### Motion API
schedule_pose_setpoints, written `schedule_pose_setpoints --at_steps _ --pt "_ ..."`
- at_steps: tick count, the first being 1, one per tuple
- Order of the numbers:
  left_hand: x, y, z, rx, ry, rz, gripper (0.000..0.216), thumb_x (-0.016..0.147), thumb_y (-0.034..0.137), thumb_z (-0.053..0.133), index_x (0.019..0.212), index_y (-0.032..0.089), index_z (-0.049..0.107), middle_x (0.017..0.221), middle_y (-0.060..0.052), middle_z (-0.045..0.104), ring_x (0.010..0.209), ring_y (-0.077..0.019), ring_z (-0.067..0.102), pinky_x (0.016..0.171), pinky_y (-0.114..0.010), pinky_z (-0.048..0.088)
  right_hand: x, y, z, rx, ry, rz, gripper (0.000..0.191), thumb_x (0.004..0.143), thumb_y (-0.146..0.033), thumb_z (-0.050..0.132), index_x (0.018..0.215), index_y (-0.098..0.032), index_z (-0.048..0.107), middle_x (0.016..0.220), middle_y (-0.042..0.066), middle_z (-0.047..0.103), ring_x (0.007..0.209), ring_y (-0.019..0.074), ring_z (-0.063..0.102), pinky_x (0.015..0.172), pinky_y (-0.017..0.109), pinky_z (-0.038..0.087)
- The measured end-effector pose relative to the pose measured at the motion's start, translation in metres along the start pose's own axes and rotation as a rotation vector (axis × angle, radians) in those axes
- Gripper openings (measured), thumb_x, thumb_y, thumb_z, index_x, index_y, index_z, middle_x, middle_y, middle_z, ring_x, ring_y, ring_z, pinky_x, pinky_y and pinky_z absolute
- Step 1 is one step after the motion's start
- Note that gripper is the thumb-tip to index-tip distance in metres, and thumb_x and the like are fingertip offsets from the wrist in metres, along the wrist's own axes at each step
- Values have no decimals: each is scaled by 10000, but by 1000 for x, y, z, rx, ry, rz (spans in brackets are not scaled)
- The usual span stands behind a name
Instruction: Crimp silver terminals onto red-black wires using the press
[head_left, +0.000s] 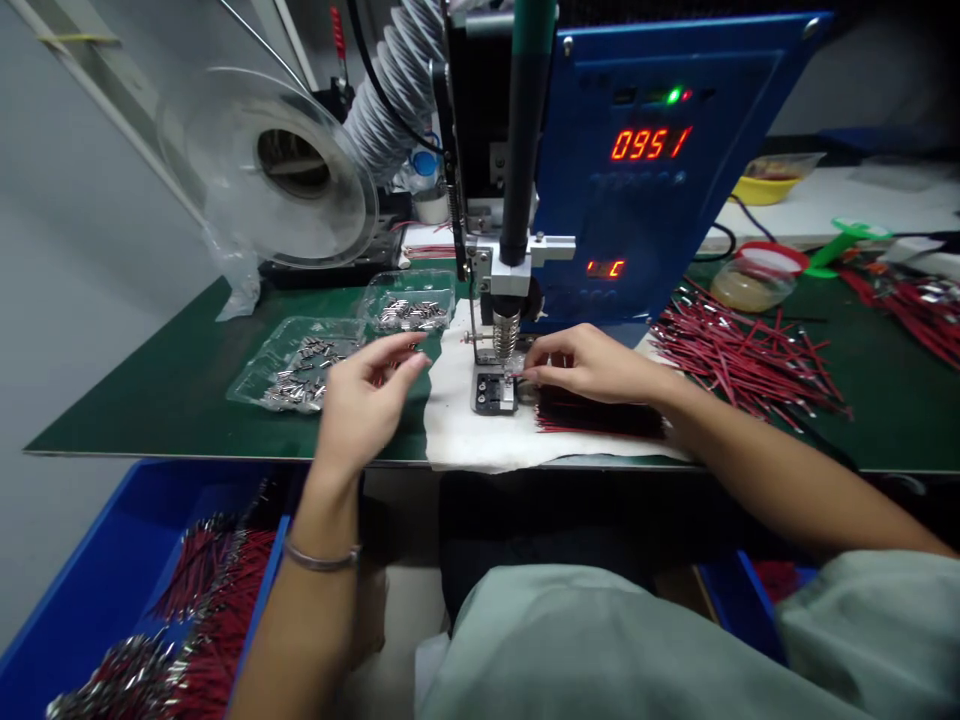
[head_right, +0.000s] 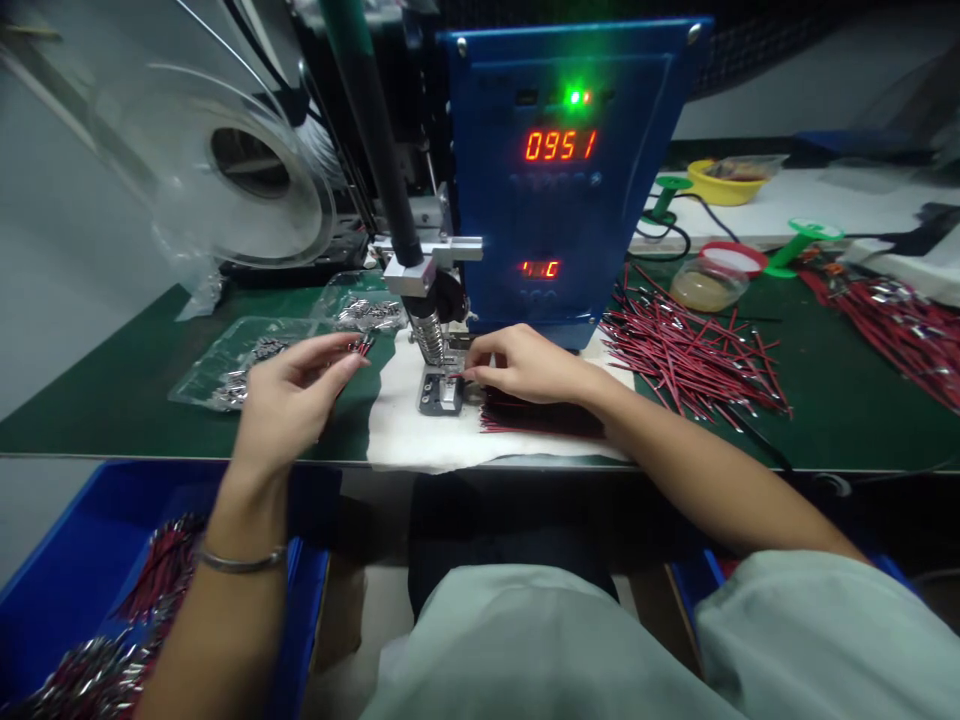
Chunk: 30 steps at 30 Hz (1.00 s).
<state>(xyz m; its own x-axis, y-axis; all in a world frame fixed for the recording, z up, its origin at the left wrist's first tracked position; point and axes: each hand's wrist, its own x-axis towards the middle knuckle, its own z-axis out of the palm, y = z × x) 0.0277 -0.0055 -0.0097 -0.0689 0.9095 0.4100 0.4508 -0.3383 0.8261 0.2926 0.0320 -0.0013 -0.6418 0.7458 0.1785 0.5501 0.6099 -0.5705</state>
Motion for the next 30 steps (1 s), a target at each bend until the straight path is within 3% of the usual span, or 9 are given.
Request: schedule_pose_setpoints --at_steps 5,11,15,19,30 --pt "-11 4 51 -427 44 -169 249 759 356 693 913 160 698 864 -91 720 453 -71 495 391 -197 347 -2 4 8 24 73 -34 232 871 -325 546 847 -142 686 698 1 650 566 90 511 585 218 361" --pt "-17 -2 79 -534 126 -209 217 716 343 734 856 177 735 851 -71 704 601 -107 577 474 -200 405 -3 2 14 -45 151 -131 179 871 -271 559 857 -145 685 761 15 678 587 91 535 611 216 384" --pt "-23 -5 84 -481 84 -241 215 719 345 732 856 181 756 687 -39 663 475 -75 469 422 -204 328 -5 1 17 -132 176 -160 149 865 -231 568 885 -140 685 809 35 690 668 117 582 655 225 405" --pt "-28 -4 83 -447 86 -250 225 723 342 727 876 180 761 475 15 516 401 -62 356 388 -205 266 -6 1 18 -166 185 -169 151 873 -237 566 876 -142 684 837 52 689 728 141 604 694 243 422" --pt "-30 2 81 -352 102 -261 215 723 331 716 856 167 757 544 -2 577 432 -70 397 437 -214 315 -7 1 20 -162 202 -151 154 876 -246 563 875 -141 675 833 55 676 747 153 606 693 252 425"
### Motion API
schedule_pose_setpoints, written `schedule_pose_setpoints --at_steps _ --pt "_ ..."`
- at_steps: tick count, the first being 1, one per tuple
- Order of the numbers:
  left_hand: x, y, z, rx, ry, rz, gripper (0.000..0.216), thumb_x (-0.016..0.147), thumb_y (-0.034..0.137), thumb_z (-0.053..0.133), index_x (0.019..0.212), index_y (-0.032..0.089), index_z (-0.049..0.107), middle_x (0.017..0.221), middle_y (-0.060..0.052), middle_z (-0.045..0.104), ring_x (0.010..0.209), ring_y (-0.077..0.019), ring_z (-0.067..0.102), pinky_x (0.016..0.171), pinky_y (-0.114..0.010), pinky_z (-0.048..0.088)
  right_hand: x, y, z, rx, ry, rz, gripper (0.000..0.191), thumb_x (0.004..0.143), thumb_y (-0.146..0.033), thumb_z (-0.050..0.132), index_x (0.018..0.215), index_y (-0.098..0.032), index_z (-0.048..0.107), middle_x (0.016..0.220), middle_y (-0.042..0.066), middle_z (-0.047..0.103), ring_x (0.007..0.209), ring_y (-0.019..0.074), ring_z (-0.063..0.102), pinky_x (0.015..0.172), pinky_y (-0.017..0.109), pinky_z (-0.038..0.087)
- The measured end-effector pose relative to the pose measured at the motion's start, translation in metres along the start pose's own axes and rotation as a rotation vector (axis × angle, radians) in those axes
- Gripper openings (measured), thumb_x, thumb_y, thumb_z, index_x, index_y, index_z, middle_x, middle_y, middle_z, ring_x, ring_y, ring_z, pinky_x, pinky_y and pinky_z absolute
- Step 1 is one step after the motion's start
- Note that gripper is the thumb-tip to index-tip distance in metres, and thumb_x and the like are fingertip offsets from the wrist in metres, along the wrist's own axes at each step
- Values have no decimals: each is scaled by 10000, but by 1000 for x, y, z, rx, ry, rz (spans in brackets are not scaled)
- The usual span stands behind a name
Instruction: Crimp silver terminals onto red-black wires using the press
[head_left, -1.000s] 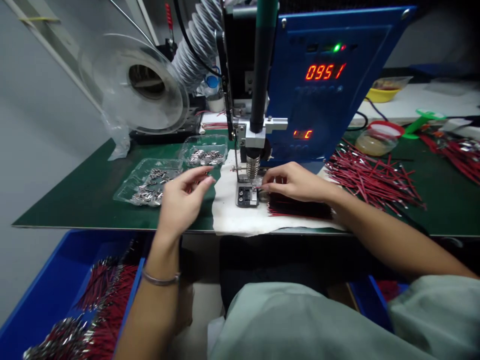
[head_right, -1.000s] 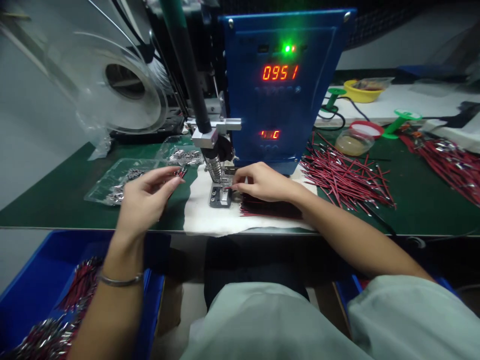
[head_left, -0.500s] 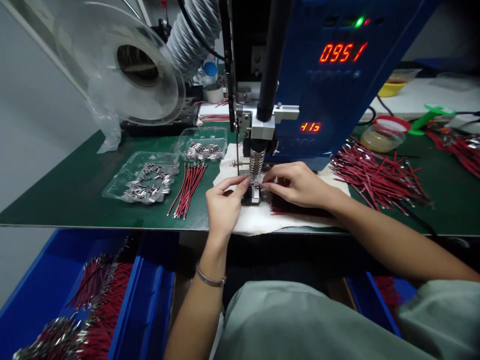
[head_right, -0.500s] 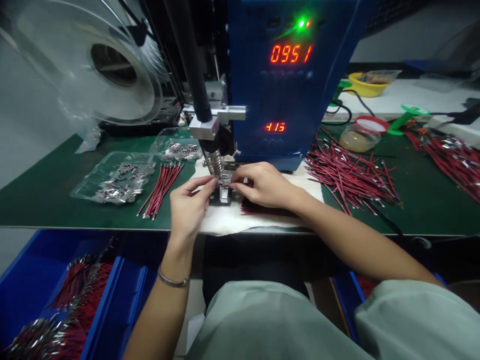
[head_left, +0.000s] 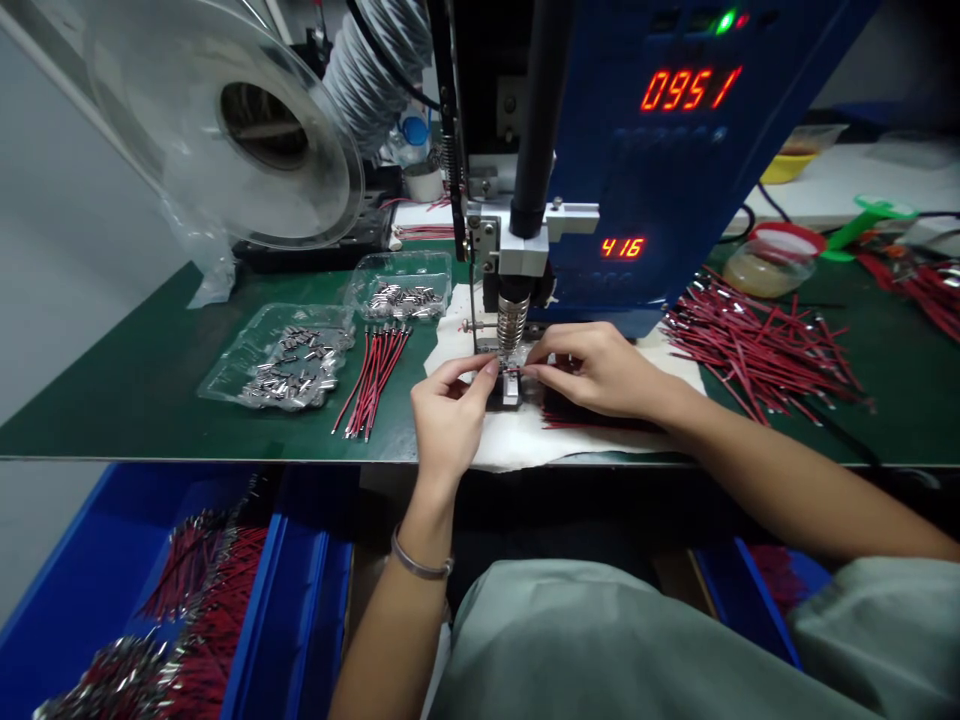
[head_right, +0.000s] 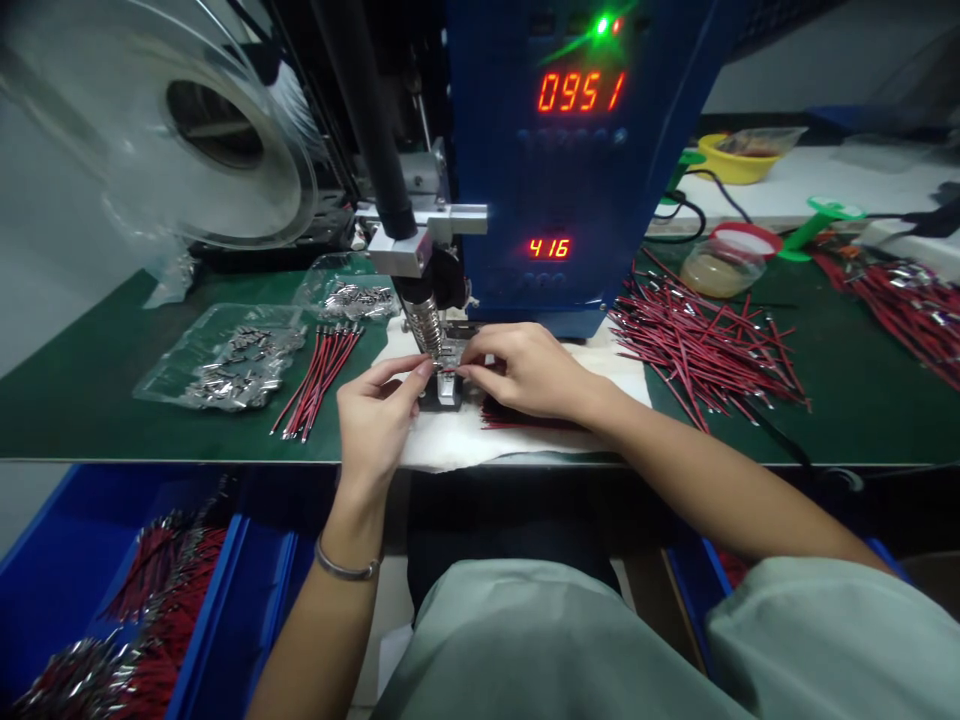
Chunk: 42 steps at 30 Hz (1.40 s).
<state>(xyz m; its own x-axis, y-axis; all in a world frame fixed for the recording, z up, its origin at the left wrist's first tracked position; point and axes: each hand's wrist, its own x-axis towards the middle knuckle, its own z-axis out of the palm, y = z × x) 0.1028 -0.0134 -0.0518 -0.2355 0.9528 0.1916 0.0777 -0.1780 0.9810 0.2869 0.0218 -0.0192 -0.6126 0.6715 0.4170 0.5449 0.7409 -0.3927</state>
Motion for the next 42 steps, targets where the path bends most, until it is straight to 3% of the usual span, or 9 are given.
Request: schedule_pose_setpoints --at_steps 10,16,27,42 --pt "2 -1 1 16 5 41 180 720 316 721 813 164 750 553 6 566 456 -71 380 444 -215 292 0 -2 0 12 22 13 155 879 -253 561 876 -143 670 839 61 673 743 156 600 685 256 426" --pt "4 -3 2 -42 36 62 187 696 308 749 797 154 714 752 -42 681 523 -78 481 479 -210 349 0 -4 0 11 32 22 161 885 -252 552 859 -141 666 809 57 657 719 151 585 659 257 422" --pt "4 -4 4 -106 54 14 237 670 336 769 760 127 702 717 -62 689 629 -128 607 573 -223 453 0 -2 2 1 62 6 138 874 -237 562 838 -141 654 824 65 628 747 164 580 683 278 438" --pt "2 -3 4 -113 49 9 217 673 320 772 742 132 689 708 -53 692 627 -128 622 578 -217 470 0 -6 3 -9 83 12 102 851 -207 574 829 -145 651 798 55 629 712 152 574 642 258 427"
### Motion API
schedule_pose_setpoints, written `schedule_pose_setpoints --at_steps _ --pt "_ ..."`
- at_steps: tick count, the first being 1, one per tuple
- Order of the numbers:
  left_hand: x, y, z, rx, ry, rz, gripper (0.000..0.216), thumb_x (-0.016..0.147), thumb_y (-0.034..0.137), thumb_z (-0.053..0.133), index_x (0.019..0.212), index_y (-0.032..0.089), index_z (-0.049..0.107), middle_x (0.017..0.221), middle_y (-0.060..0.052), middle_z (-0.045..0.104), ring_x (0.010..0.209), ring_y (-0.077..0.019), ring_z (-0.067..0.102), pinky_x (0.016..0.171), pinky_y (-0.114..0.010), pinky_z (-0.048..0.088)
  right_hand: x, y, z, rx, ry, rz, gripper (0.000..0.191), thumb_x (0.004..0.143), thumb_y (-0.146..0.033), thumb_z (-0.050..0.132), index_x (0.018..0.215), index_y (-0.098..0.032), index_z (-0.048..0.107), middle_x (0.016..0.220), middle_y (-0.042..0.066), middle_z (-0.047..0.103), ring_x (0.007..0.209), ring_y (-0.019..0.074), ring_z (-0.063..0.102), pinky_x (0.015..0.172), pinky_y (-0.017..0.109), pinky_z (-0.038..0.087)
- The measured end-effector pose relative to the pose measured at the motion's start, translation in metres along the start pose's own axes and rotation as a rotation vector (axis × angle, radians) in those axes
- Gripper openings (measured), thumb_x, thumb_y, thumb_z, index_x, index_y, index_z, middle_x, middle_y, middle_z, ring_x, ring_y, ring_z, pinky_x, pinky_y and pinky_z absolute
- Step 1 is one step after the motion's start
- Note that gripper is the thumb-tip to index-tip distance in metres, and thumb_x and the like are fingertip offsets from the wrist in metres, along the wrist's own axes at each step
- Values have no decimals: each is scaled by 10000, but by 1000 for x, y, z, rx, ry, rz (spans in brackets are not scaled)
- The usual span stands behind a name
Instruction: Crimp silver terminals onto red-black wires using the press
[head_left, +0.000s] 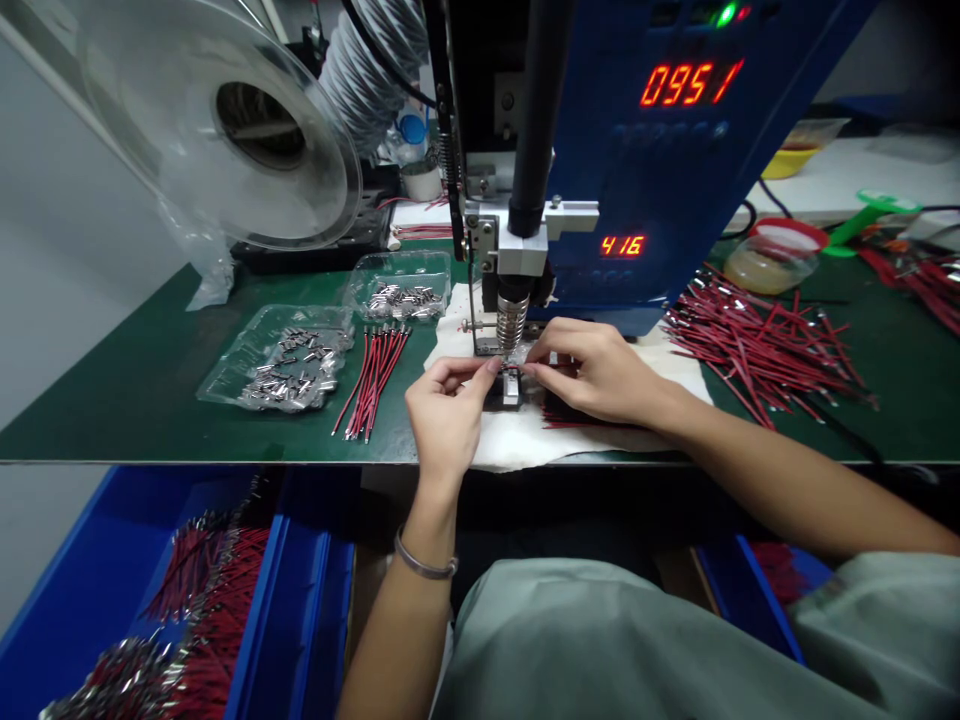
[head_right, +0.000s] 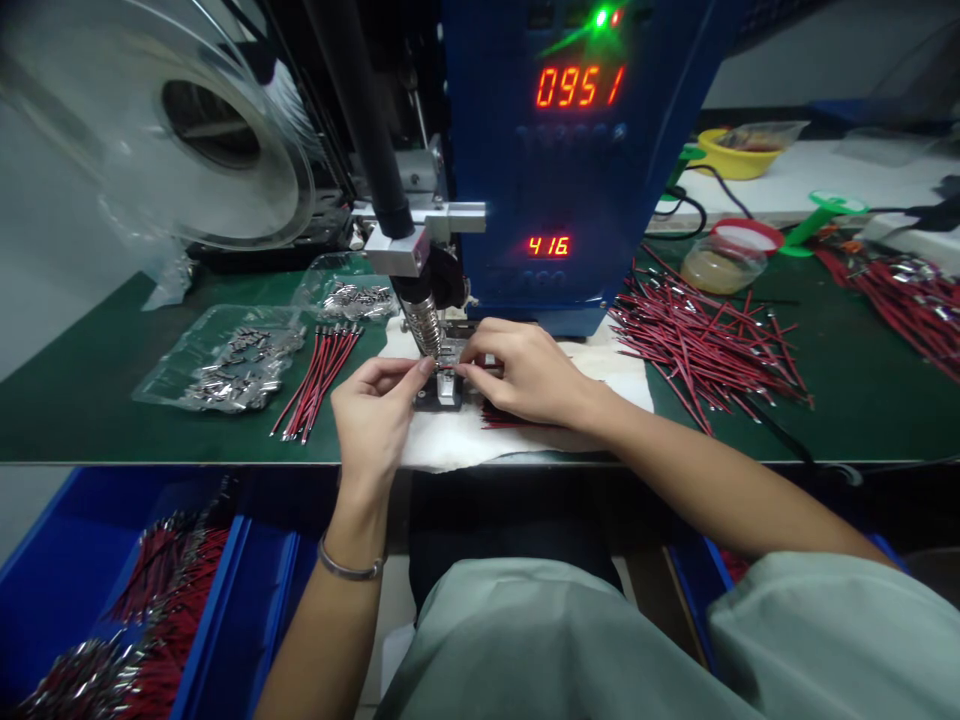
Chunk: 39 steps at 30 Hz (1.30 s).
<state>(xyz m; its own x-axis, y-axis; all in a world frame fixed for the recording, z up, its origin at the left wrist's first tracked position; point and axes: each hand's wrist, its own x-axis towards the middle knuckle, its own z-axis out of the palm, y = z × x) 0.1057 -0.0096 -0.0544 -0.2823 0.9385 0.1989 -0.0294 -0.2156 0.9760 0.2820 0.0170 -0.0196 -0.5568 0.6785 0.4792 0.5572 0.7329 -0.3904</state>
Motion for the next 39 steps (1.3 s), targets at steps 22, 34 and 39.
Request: schedule_pose_setpoints --at_steps 22,34,39 --pt "0 -1 -2 68 23 31 208 681 327 764 715 134 695 676 -41 672 574 -108 564 550 -218 434 0 -2 2 -3 39 45 158 872 -264 574 830 -143 666 797 57 641 669 140 562 614 260 421" --pt "-1 -2 -1 67 22 33 215 686 337 759 717 136 692 673 -42 669 573 -112 564 550 -224 438 -1 -4 4 2 55 70 134 854 -238 587 817 -139 669 794 49 635 671 132 563 608 249 408" --pt "0 -2 -2 70 25 29 225 683 344 760 716 132 691 675 -44 668 581 -116 569 549 -225 437 -1 -6 5 -6 66 96 126 846 -233 592 804 -144 671 787 46 646 658 131 561 613 253 401"
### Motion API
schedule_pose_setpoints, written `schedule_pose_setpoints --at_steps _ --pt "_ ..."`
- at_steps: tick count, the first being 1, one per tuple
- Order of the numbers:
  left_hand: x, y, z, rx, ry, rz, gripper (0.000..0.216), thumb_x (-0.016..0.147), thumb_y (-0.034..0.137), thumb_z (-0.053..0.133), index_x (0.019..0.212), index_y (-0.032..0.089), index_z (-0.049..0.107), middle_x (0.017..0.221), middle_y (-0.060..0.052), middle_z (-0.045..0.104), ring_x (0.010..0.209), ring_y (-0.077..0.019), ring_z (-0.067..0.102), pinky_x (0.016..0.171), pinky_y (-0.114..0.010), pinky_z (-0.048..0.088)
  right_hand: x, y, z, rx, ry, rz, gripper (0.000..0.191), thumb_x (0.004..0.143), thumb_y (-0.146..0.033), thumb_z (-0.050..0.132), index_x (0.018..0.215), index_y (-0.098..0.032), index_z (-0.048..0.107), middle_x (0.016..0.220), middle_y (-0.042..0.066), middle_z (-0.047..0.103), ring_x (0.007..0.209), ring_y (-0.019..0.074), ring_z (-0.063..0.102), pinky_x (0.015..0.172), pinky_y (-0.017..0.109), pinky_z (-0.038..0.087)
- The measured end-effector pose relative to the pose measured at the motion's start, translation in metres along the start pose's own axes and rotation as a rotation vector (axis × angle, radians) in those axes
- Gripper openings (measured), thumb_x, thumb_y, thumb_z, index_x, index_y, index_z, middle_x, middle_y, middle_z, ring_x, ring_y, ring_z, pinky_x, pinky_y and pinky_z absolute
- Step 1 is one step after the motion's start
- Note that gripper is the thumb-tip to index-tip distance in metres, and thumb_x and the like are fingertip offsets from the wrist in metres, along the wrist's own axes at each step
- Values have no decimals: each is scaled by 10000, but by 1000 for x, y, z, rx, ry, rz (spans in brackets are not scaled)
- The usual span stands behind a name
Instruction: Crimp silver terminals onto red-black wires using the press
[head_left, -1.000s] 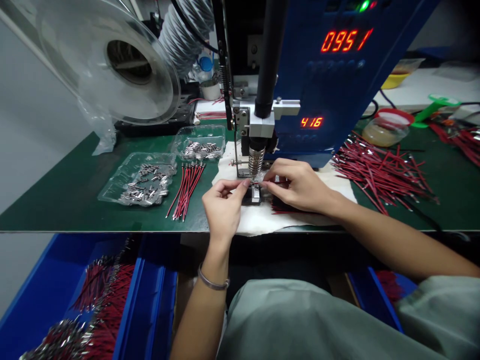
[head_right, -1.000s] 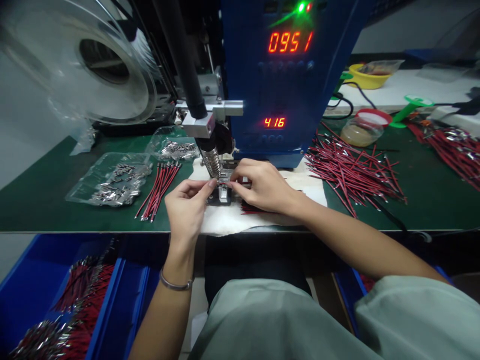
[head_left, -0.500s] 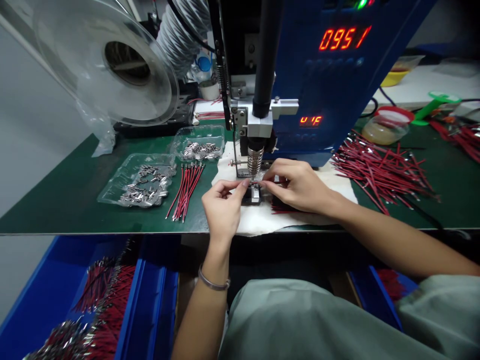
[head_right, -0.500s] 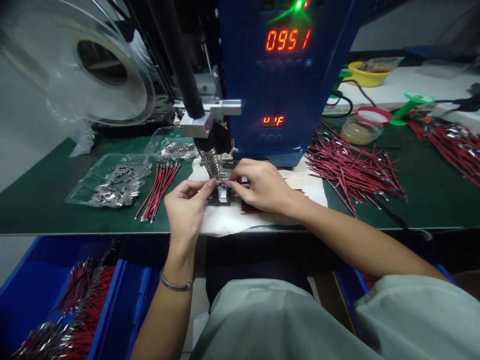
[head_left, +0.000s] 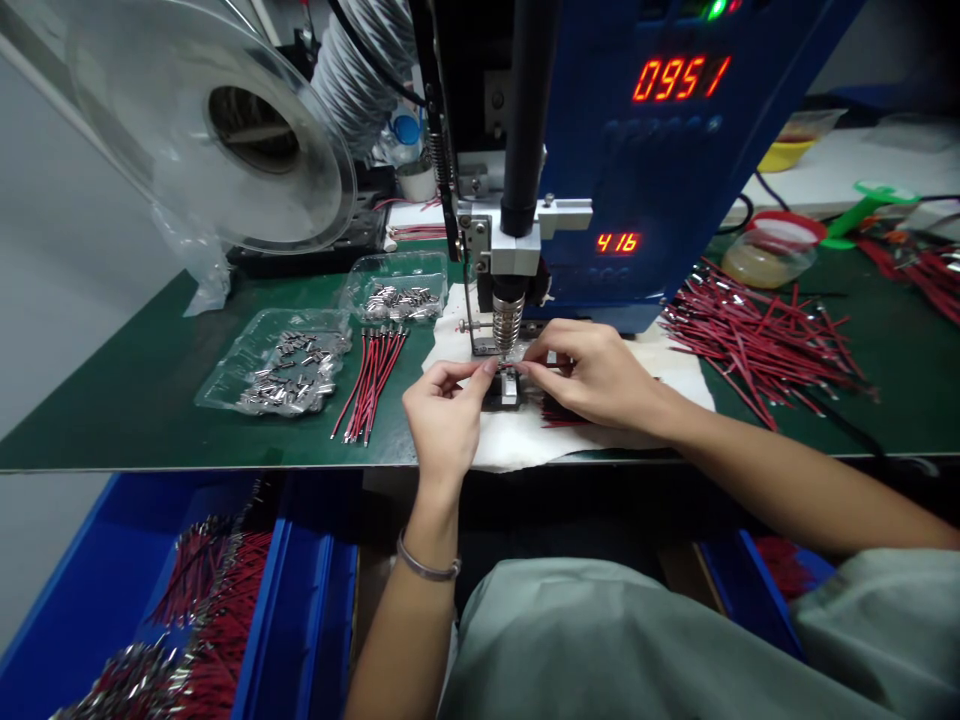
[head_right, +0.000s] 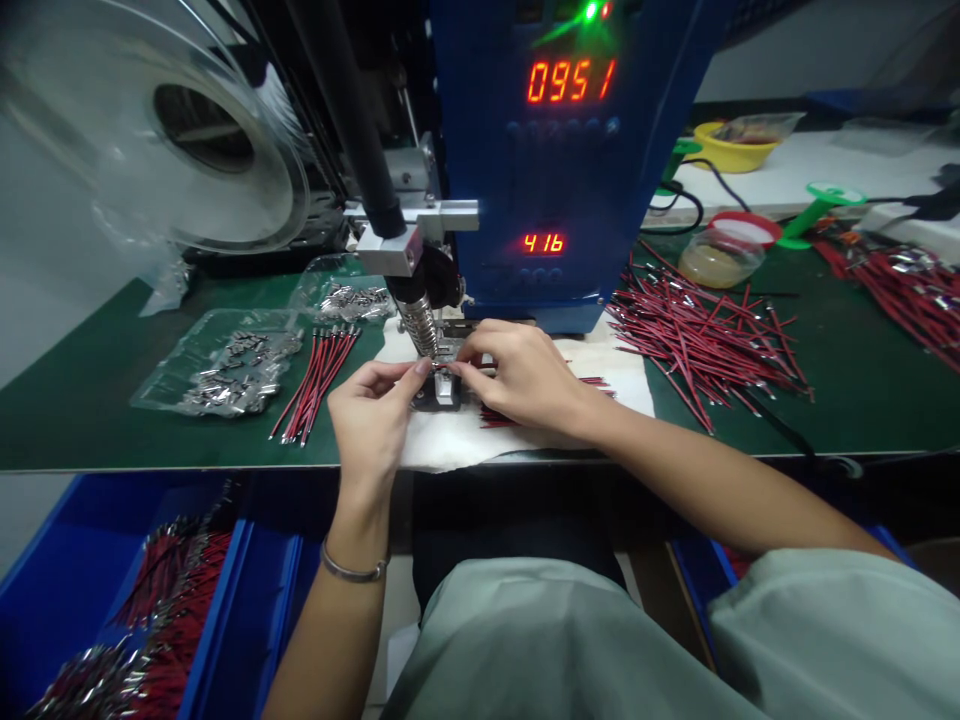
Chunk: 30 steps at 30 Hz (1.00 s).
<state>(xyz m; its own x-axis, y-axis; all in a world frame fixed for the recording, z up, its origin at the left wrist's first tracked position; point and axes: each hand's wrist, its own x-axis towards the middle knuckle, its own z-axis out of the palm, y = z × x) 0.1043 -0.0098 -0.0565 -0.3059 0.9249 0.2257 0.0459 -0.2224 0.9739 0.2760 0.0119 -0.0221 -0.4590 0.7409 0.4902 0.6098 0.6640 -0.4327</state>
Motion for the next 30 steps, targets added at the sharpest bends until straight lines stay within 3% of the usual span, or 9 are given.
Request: schedule_pose_setpoints --at_steps 30 --pt "-1 4 -1 23 10 -11 200 682 308 759 717 118 708 672 -48 684 556 -103 544 541 -215 418 -2 1 3 4 16 35 136 849 -261 604 785 -159 667 780 29 646 704 136 584 634 252 403"
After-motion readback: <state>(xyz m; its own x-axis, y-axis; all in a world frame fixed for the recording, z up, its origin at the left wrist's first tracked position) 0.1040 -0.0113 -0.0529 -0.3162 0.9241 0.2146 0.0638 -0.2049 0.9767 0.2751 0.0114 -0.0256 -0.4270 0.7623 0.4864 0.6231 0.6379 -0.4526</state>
